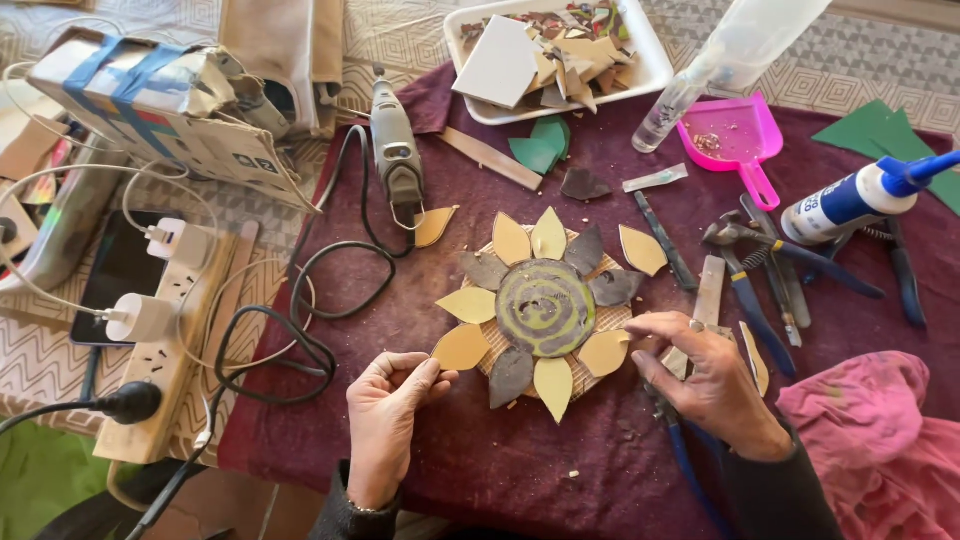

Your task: Crafting a sunflower-shaped wooden decoration by sanding pieces and arranging them on a base.

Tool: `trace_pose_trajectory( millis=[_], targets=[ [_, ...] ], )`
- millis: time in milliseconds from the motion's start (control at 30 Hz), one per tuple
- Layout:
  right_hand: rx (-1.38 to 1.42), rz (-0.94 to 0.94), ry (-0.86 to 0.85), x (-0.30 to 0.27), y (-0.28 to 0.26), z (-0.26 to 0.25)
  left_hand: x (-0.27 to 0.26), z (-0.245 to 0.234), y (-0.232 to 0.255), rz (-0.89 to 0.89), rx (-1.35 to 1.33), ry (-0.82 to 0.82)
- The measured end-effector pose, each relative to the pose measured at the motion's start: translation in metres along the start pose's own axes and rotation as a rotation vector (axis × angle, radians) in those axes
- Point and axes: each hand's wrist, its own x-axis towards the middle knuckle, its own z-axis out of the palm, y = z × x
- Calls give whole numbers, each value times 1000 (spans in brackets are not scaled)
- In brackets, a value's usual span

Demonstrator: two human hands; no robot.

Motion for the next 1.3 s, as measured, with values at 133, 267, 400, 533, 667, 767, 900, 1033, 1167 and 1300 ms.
trace_pose_trajectory(
  millis=[133,267,400,533,667,767,900,1033,1167,1300],
  targets=[
    [30,65,-53,-4,9,2,1,0,-1,49,6,-24],
    [-31,-92,-107,0,4,3,0,-2,-1,-29,93,-25],
    [-82,-172,-130,2,4,3,1,0,-7,-16,187,-66],
    [-86,-168,-144,2,8,4,-3,7,0,18,330,-84],
    [-105,-201,-154,4,7,5,-8,13,11,106,511,-74],
    [-105,-168,-146,2,5,6,-10,16,13,180,609,-64],
    [-104,-113,-127,1,6,8,-11,18,14,225,656,-53],
    [-128,-129,-119,2,7,12,-10,17,14,272,682,-59],
    [-171,-117,-111,2,6,13,-12,20,20,421,789,-69],
    [-179,-127,-104,1,9,15,-15,24,26,493,913,-44]
  ],
)
